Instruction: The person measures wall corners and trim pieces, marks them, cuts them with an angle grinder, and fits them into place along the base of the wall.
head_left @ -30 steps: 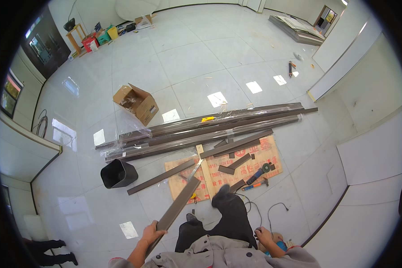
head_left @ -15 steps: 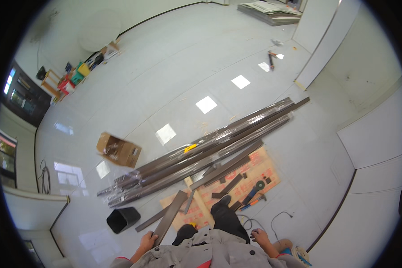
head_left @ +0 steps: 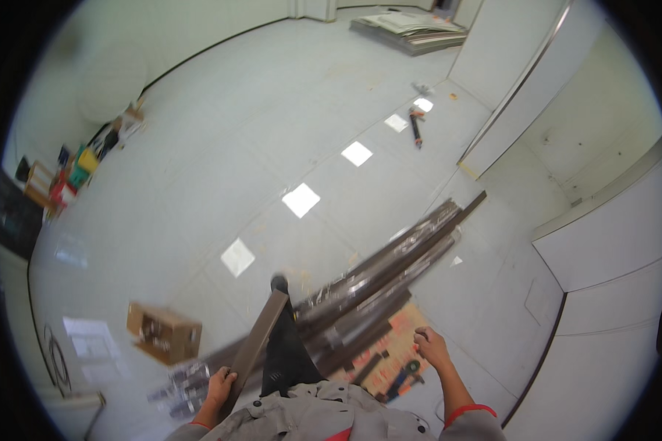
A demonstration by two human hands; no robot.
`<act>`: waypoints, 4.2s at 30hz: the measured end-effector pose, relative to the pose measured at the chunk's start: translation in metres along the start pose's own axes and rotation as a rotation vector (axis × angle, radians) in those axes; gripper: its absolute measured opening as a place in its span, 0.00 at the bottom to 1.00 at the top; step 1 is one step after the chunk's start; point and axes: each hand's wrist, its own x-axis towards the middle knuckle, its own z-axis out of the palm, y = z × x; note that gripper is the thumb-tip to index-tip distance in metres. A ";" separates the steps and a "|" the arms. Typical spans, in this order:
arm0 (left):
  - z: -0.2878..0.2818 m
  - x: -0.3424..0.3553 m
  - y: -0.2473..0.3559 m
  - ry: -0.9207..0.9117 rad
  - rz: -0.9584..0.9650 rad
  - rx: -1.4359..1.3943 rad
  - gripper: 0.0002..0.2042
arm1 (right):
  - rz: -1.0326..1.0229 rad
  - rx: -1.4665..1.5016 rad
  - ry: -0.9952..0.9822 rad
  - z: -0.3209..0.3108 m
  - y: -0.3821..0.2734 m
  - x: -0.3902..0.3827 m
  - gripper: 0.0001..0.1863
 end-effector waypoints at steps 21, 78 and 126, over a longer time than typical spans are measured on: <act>-0.272 0.658 0.636 -0.300 0.603 -0.077 0.17 | 0.531 0.177 -0.171 0.089 -0.268 0.415 0.20; 0.131 1.846 2.183 -0.556 1.191 0.780 0.16 | 0.234 1.476 1.024 -0.930 -0.579 2.183 0.19; 1.065 2.502 2.699 -0.969 1.216 1.329 0.17 | 0.514 1.627 1.442 -1.222 0.163 3.029 0.46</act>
